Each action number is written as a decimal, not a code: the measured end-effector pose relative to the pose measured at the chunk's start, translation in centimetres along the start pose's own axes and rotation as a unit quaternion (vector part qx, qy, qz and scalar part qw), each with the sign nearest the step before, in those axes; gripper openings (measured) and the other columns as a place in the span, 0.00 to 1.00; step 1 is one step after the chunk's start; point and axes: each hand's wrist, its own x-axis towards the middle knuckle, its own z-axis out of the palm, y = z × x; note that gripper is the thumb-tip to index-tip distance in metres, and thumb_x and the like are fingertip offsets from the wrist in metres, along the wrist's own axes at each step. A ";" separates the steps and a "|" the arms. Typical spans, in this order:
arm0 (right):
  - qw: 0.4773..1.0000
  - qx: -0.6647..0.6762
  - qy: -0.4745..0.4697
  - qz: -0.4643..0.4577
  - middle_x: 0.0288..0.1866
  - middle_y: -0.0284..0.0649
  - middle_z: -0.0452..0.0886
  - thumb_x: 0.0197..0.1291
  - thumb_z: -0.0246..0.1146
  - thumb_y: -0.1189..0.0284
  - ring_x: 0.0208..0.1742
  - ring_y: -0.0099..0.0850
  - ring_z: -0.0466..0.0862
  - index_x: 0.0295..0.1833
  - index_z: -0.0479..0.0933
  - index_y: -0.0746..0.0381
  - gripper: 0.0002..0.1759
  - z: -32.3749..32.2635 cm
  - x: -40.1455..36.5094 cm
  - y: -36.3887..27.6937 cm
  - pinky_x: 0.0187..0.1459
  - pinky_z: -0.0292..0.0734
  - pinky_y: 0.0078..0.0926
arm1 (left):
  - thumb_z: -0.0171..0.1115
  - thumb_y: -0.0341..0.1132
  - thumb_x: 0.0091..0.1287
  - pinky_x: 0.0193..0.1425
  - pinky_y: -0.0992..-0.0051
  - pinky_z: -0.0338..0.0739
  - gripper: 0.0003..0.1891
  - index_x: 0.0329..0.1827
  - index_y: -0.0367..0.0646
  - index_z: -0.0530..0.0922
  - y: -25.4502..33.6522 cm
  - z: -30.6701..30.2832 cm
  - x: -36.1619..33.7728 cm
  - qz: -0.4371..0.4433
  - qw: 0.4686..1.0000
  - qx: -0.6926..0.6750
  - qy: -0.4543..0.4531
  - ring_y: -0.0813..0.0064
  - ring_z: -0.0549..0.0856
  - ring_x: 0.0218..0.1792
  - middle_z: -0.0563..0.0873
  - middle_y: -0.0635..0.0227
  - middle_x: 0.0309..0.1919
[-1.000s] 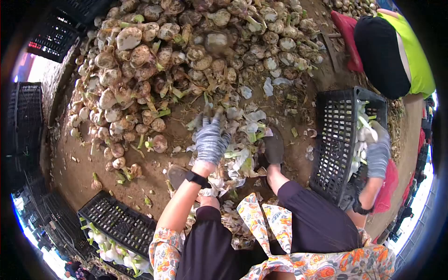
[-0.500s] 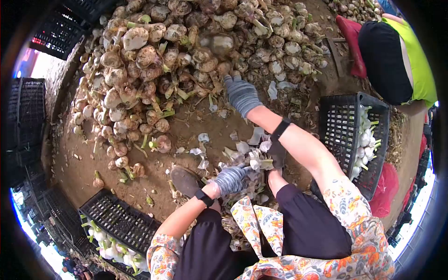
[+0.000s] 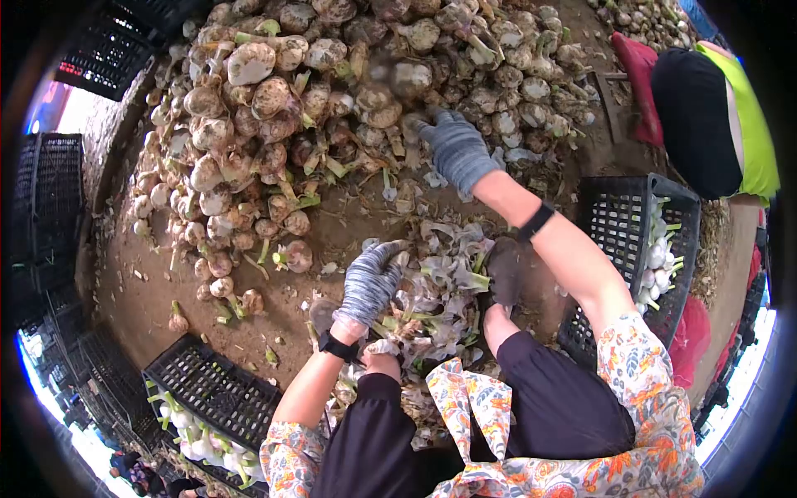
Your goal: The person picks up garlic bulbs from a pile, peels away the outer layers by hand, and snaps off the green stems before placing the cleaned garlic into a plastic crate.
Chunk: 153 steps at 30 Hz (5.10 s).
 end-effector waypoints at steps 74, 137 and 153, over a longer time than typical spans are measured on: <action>0.417 0.883 -0.116 0.181 0.47 0.43 0.80 0.57 0.54 0.72 0.46 0.32 0.80 0.53 0.73 0.67 0.19 -4.3 -13.2 -2.6 0.51 0.75 0.25 | 0.73 0.39 0.51 0.52 0.73 0.74 0.19 0.44 0.40 0.80 5.7 -2.1 2.7 -0.011 0.951 -0.307 -0.034 0.76 0.80 0.45 0.83 0.68 0.41; 0.290 0.895 -0.019 0.338 0.44 0.48 0.80 0.59 0.57 0.59 0.39 0.44 0.82 0.53 0.74 0.63 0.22 -4.0 -22.1 7.5 0.38 0.81 0.38 | 0.63 0.40 0.57 0.52 0.63 0.74 0.24 0.57 0.48 0.75 0.6 6.7 -1.1 0.037 0.930 0.105 -0.351 0.55 0.80 0.49 0.82 0.56 0.47; 0.822 0.518 -0.144 0.189 0.36 0.41 0.79 0.56 0.64 0.61 0.38 0.31 0.81 0.56 0.70 0.67 0.26 -2.8 -14.5 5.7 0.40 0.77 0.29 | 0.63 0.31 0.58 0.50 0.69 0.72 0.12 0.45 0.42 0.81 2.2 2.5 1.4 0.024 0.994 0.097 -0.036 0.60 0.80 0.43 0.84 0.59 0.39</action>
